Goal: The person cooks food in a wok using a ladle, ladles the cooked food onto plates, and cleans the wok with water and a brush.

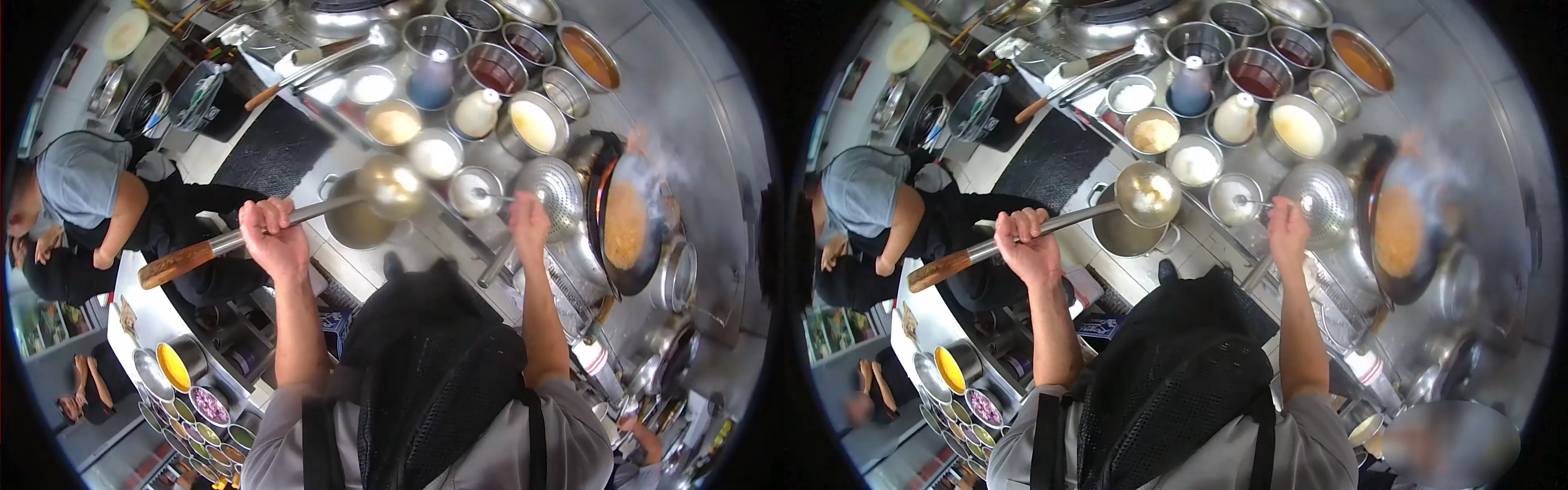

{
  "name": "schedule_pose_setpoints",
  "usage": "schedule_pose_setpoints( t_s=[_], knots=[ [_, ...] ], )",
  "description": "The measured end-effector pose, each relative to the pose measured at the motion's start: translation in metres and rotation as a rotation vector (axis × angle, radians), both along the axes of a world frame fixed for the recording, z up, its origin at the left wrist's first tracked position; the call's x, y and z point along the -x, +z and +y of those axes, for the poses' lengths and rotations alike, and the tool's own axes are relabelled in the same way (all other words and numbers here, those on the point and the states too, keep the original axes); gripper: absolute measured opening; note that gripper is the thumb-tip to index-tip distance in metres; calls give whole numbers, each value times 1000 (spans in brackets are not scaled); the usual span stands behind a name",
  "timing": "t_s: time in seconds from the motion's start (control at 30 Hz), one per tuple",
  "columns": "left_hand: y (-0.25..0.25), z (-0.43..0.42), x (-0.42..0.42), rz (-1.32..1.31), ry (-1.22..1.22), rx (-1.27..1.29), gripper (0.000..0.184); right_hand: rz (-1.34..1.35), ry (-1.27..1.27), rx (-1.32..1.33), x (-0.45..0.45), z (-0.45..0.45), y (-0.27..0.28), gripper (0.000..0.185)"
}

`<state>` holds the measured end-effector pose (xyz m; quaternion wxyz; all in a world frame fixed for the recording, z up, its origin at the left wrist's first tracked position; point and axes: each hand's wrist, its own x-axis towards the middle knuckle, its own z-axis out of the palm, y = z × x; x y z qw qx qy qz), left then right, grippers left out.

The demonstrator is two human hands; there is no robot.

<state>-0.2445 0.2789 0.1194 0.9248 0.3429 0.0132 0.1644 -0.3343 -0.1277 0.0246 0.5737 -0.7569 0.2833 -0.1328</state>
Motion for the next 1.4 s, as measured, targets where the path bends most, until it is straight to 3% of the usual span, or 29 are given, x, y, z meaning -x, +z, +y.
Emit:
schedule_pose_setpoints(
  t_s=[0.17,0.37,0.87,0.97,1.1,1.4],
  knots=[
    [-5,2,3,12,-32,-45,34,34,70,30,-3,-1,-20,28],
    [-4,2,6,13,-54,-59,36,-1,11,-204,9,2,-33,29],
    [0,-10,11,-2,-84,-89,37,-186,-201,-607,46,-35,4,27],
    [5,-18,14,-10,-121,-58,38,-224,-81,-630,45,-26,30,27],
    [8,-32,21,65,-138,5,38,-240,-108,-500,33,-25,17,26],
    [4,-30,30,62,-149,2,39,54,48,-172,12,-10,-23,31]
  ],
)
